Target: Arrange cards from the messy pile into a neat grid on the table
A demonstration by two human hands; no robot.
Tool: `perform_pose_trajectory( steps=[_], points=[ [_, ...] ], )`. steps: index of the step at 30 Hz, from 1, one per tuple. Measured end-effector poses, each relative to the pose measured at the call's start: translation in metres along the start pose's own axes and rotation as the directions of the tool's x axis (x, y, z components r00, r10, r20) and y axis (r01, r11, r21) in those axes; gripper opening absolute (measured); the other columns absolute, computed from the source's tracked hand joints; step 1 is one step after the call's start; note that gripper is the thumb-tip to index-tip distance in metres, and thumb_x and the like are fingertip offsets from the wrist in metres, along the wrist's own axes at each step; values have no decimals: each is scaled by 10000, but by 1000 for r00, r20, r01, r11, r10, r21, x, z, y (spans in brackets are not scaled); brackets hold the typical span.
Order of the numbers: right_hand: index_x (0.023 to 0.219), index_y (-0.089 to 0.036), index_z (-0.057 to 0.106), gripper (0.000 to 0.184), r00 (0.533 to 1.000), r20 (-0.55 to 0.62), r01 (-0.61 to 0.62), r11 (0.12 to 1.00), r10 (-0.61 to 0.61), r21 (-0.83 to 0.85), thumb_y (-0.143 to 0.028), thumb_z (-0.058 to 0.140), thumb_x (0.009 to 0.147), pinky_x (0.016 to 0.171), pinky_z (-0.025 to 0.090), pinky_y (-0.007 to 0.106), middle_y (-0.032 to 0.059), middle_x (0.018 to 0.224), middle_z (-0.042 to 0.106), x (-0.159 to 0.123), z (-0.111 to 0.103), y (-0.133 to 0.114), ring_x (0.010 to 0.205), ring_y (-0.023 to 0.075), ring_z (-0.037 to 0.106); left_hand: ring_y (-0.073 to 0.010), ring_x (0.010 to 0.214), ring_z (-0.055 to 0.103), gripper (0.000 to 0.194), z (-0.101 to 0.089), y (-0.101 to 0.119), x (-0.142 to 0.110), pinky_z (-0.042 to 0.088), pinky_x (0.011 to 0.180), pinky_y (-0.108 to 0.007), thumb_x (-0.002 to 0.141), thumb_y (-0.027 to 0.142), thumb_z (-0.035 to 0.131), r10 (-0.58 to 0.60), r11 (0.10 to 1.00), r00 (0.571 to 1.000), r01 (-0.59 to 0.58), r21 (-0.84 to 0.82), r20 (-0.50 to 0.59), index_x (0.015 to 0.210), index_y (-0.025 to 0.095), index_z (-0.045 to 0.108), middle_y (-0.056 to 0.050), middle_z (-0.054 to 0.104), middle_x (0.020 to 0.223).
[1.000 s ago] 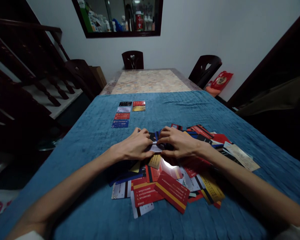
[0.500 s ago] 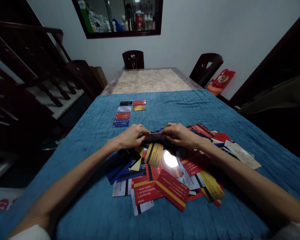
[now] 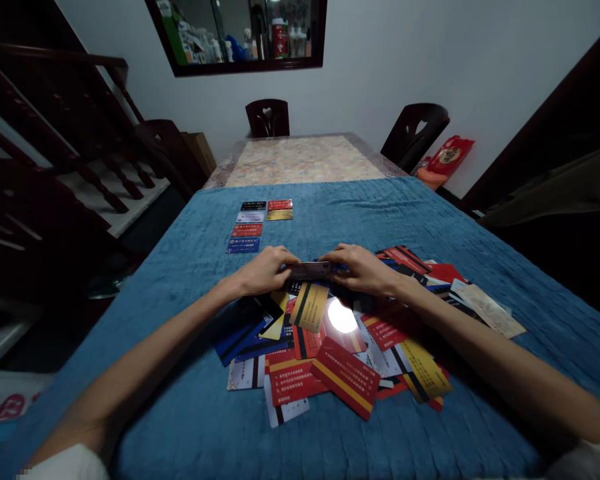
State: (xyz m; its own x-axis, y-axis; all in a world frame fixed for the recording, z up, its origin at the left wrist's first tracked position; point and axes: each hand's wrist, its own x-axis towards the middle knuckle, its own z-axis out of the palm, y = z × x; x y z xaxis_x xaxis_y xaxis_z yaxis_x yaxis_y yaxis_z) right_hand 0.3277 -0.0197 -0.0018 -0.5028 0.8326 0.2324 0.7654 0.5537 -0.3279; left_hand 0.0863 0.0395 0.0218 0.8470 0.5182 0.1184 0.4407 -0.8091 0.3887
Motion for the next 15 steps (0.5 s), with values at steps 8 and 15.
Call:
perform_pose_trajectory(
  steps=[8,15],
  points=[
    [864,-179,718,114,1000,1,-22,999,22,48,-261,643,835,768,438,339,60,814,696,1,0,4,820,212,573,-172,865,689,285,3,0,1,546,857,-326,825,110,523,-70,993,986,54,-106,-149,963,155,769,-70,752,990],
    [820,-189,694,207,963,-238,-66,965,128,255,-363,593,867,744,439,310,39,816,697,-1,-9,7,795,194,598,-186,920,694,223,6,2,1,544,888,-342,873,175,559,-88,985,977,58,-160,-193,956,166,766,-63,759,1001]
  ],
)
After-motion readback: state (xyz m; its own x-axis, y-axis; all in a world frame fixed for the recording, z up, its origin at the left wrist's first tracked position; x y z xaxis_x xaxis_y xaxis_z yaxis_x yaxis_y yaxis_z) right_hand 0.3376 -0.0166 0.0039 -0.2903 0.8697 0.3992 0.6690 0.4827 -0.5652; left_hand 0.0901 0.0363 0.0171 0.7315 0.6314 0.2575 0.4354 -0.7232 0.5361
